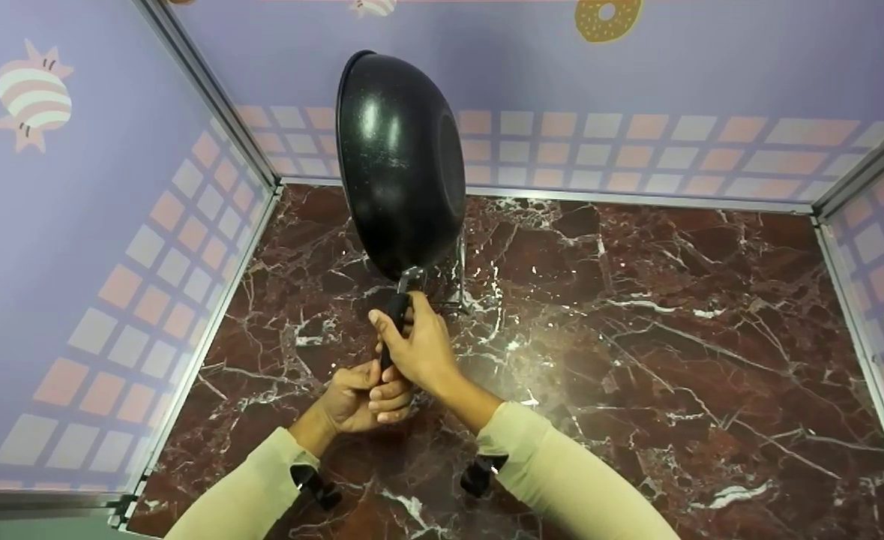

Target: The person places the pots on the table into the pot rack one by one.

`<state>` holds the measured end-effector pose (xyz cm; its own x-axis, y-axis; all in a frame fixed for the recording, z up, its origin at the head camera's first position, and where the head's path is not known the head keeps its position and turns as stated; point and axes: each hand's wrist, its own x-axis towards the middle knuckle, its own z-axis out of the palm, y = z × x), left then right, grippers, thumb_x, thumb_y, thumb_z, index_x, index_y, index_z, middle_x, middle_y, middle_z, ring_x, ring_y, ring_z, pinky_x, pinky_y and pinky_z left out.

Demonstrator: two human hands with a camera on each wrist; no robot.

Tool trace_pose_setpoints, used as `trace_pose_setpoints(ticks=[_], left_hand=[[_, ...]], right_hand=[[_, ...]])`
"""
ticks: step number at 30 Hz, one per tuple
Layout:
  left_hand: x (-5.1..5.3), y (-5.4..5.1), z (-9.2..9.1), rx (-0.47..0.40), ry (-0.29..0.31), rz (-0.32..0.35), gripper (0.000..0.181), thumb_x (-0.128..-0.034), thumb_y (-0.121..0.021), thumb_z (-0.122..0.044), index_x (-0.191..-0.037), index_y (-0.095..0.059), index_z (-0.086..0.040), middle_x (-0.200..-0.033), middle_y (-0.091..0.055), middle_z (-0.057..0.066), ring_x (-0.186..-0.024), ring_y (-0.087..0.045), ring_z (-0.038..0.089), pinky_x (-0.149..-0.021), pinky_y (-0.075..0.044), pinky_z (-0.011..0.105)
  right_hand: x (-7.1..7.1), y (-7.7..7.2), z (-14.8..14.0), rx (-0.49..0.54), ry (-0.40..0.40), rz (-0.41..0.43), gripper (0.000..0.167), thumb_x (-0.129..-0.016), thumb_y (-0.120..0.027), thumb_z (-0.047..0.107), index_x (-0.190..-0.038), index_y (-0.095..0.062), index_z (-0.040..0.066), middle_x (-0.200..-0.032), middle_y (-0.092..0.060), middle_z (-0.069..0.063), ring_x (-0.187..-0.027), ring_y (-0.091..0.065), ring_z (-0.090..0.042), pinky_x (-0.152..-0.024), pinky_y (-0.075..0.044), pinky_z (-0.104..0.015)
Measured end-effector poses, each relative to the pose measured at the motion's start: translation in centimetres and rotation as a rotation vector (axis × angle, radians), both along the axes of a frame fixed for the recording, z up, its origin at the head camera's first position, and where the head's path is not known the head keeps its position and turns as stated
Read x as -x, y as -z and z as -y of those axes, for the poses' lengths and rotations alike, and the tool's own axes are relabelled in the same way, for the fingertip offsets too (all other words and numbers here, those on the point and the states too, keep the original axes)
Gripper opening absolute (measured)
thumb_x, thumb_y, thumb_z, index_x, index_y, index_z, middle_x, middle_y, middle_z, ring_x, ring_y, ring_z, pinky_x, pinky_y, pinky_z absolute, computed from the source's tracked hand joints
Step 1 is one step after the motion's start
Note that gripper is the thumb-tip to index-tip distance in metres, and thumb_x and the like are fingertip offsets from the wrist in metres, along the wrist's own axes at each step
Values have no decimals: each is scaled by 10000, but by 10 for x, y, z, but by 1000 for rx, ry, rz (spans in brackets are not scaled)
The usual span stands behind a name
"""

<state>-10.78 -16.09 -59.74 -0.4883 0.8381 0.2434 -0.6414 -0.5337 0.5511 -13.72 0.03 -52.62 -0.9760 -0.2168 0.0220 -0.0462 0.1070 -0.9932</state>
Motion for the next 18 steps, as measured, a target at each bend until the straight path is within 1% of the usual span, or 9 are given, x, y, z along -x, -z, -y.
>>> trace_pose_setpoints(ticks=[6, 13, 18], left_hand=[[1, 1, 2, -11, 7, 5, 182, -1137, -477, -351, -1066, -552, -200, -845, -569, -123, -705, -493, 30, -721, -448, 203], [3, 3, 8, -12, 24, 16, 179, -1132, -494, -355, -1066, -565, -205, -846, -578, -125, -690, -476, 31, -712, -446, 202], [5, 3, 11, -16, 35, 13, 177, -1137, -493, -352, -1075, -576, -209, -853, -574, -124, -695, -469, 30, -723, -460, 197]], right_hand=[[0, 2, 3, -26, 17, -9, 316, -1067, -767, 250, -1237, -598, 45, -835, -776, -95, -673, -745, -156, -626, -620, -267], [0, 4, 7, 12, 19, -5, 337, -1063, -774, 249, -1243, -598, 24, -843, -774, -105, -680, -750, -161, -618, -627, -271], [1, 4, 9, -1, 31, 0, 358, -1053, -786, 243, -1255, -597, 17, -842, -775, -95, -673, -749, -150, -605, -626, -272]])
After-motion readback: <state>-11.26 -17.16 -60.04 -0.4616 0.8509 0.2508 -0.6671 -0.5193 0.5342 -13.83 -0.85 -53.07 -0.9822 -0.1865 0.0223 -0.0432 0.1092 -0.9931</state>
